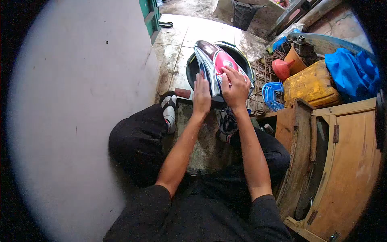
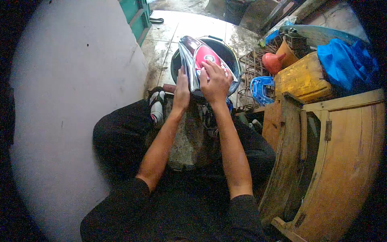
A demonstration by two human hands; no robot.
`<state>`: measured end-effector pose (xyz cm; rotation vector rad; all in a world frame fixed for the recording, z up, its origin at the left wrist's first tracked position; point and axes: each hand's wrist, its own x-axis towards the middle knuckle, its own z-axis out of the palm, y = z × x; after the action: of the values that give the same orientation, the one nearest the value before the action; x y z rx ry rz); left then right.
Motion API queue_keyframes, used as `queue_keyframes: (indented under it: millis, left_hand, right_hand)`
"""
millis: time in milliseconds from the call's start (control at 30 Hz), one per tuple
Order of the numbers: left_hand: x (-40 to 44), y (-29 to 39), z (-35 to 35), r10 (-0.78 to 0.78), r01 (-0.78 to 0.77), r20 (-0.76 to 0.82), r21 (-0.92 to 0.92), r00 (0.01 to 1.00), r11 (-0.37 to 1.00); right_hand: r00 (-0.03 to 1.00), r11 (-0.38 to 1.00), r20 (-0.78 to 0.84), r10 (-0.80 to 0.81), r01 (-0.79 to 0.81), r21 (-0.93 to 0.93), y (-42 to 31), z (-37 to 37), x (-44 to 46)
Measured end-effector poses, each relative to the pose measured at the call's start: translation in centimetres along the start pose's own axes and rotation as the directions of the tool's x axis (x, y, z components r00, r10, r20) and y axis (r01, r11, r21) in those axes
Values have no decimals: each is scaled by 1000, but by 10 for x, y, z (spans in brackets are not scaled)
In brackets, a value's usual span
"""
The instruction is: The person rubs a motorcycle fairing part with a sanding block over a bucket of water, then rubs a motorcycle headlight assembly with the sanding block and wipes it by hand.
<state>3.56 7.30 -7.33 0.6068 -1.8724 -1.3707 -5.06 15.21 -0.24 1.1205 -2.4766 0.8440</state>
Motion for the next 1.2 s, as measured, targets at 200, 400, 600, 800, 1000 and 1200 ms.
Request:
queue_keyframes:
  millis: [200, 400, 600, 800, 1000, 1200]
  left_hand:
    - [-20, 32, -5, 46, -56, 74, 131, 996, 990]
    - [-12, 4, -4, -3, -4, 86, 80, 996, 997]
    - [-8, 5, -3, 34, -36, 56, 24, 998, 999]
    - [-29, 54, -3, 15, -16, 6, 220, 1000, 975]
    - [-9, 75, -15, -56, 16, 69, 491, 996, 871]
    - [-25, 92, -20, -52, -40, 121, 655, 991, 755]
  right_hand:
    - [1000, 1000, -6, -9, 9, -2, 2, 4, 2]
    - [1000, 1000, -12, -1, 1, 1, -1, -1, 4]
    - [1000, 1000, -2, 10, -10, 25, -2, -2, 1]
    - [1000, 999, -3, 28, -28, 27, 1, 0, 2]
    - [999, 998, -39, 32, -30, 57, 3, 1, 1]
    - [999, 998, -36, 29, -27, 55, -1, -5, -1]
